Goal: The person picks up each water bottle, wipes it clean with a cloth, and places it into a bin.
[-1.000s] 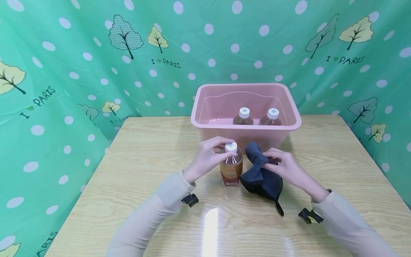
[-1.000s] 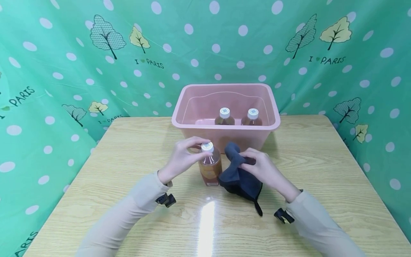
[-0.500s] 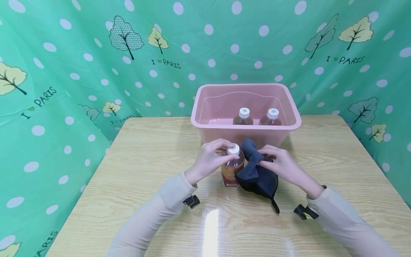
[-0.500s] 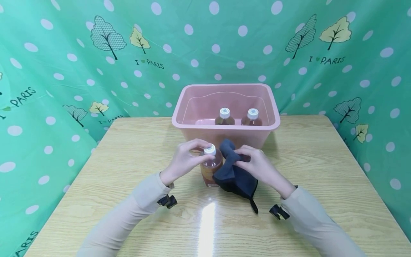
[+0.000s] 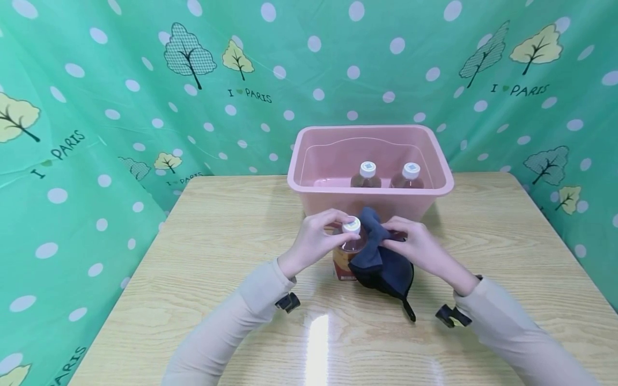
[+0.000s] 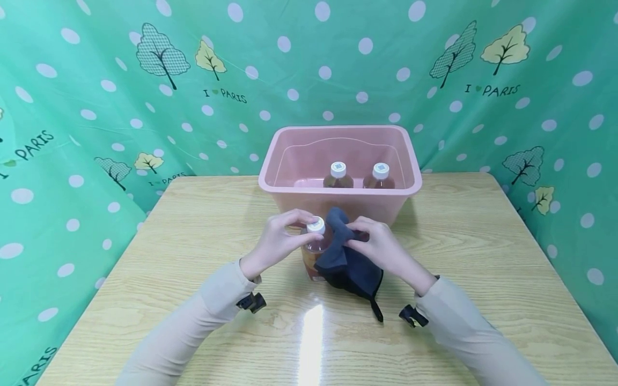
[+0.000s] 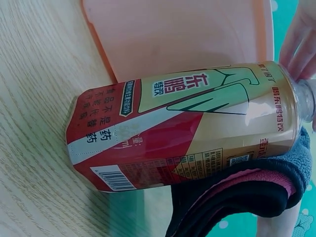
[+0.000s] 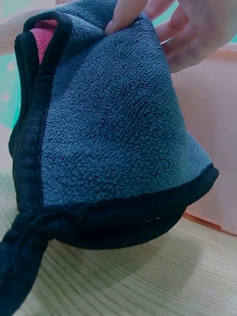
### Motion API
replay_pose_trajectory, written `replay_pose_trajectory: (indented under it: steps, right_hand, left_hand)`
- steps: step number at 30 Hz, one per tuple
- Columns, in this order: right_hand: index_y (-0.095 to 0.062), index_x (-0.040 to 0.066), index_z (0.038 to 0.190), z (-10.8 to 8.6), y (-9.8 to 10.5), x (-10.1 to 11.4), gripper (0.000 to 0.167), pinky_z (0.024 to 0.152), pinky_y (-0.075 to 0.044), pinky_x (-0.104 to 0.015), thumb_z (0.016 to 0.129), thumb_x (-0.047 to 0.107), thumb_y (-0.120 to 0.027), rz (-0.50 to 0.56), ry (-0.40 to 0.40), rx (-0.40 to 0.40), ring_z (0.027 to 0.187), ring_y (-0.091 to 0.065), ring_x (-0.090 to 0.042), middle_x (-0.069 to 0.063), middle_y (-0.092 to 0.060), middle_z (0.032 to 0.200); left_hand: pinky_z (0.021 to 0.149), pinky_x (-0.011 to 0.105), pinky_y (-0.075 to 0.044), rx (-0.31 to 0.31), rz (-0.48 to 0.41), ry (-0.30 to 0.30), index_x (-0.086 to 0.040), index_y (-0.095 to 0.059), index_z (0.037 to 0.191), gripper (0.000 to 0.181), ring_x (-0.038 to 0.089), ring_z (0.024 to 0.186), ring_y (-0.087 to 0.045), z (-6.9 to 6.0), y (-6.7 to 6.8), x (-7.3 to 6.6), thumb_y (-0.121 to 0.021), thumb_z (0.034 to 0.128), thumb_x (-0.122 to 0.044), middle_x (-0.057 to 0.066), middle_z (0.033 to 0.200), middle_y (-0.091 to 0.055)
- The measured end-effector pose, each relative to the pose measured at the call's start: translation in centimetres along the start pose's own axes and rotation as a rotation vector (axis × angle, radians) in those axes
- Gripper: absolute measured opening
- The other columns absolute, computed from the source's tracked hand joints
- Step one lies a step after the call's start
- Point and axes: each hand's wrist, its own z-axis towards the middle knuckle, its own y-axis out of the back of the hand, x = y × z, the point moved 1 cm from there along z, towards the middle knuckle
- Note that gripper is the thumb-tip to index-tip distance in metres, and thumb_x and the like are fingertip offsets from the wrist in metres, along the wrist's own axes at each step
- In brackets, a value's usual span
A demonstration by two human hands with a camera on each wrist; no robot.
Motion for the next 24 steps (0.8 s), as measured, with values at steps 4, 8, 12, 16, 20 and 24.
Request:
replay_pose_trajectory:
  steps: [4, 8, 12, 16, 20, 24]
  right_hand:
    - [-0.066, -0.002, 0.089, 0.1, -0.1, 0.1, 0.019, 0.061, -0.05, -0.023, 0.071, -0.009, -0.067, -0.02, 0.016, 0.0, 0.071, -0.052, -0.006, -0.003, -0.06, 0.079]
    - [-0.066, -0.002, 0.087, 0.2, -0.2, 0.2, 0.018, 0.062, -0.051, -0.027, 0.071, -0.008, -0.067, -0.038, 0.01, 0.012, 0.072, -0.053, -0.008, -0.003, -0.06, 0.079]
    - [-0.066, -0.002, 0.088, 0.2, -0.3, 0.1, 0.017, 0.064, -0.052, -0.031, 0.072, -0.008, -0.067, -0.036, -0.018, 0.032, 0.073, -0.055, -0.012, -0.004, -0.06, 0.079]
    - [-0.066, -0.004, 0.089, 0.1, -0.5, -0.1, 0.016, 0.065, -0.053, -0.032, 0.073, -0.008, -0.065, -0.015, -0.057, 0.067, 0.074, -0.056, -0.016, -0.005, -0.06, 0.08]
    - [-0.065, -0.005, 0.09, -0.1, -0.9, -0.5, 0.016, 0.067, -0.053, -0.034, 0.074, -0.009, -0.064, 0.0, -0.094, 0.104, 0.075, -0.057, -0.019, -0.006, -0.06, 0.08]
    - [-0.065, -0.006, 0.089, -0.3, -1.5, -1.1, 0.016, 0.066, -0.053, -0.034, 0.073, -0.01, -0.064, -0.008, -0.091, 0.111, 0.075, -0.057, -0.02, -0.006, -0.059, 0.078]
  left_hand:
    - [0.066, 0.025, -0.054, 0.006, -0.007, 0.01, 0.005, -0.062, 0.085, 0.024, 0.022, 0.076, -0.062, -0.3, -0.4, 1.5, -0.075, 0.0651, -0.002, 0.015, 0.085, -0.064]
    - [0.067, 0.019, -0.053, 0.015, -0.015, 0.01, 0.002, -0.063, 0.086, 0.024, 0.017, 0.077, -0.062, -0.5, -0.5, 2.2, -0.075, 0.0673, -0.006, 0.011, 0.086, -0.064]
    - [0.066, 0.019, -0.052, 0.017, -0.025, 0.002, 0.001, -0.063, 0.087, 0.023, 0.013, 0.077, -0.062, -0.5, -0.5, 2.3, -0.074, 0.0686, -0.007, 0.009, 0.088, -0.064]
    - [0.067, 0.021, -0.053, 0.021, -0.036, 0.006, 0.001, -0.063, 0.087, 0.023, 0.012, 0.077, -0.061, -0.5, -0.4, 2.3, -0.074, 0.0686, -0.006, 0.01, 0.087, -0.064]
    - [0.067, 0.022, -0.053, 0.025, -0.043, 0.011, 0.001, -0.063, 0.087, 0.023, 0.012, 0.078, -0.061, -0.5, -0.4, 2.3, -0.074, 0.0686, -0.006, 0.01, 0.087, -0.064]
    - [0.067, 0.023, -0.053, 0.027, -0.042, 0.011, 0.001, -0.063, 0.087, 0.023, 0.012, 0.078, -0.061, -0.5, -0.3, 2.3, -0.074, 0.0687, -0.006, 0.01, 0.087, -0.064]
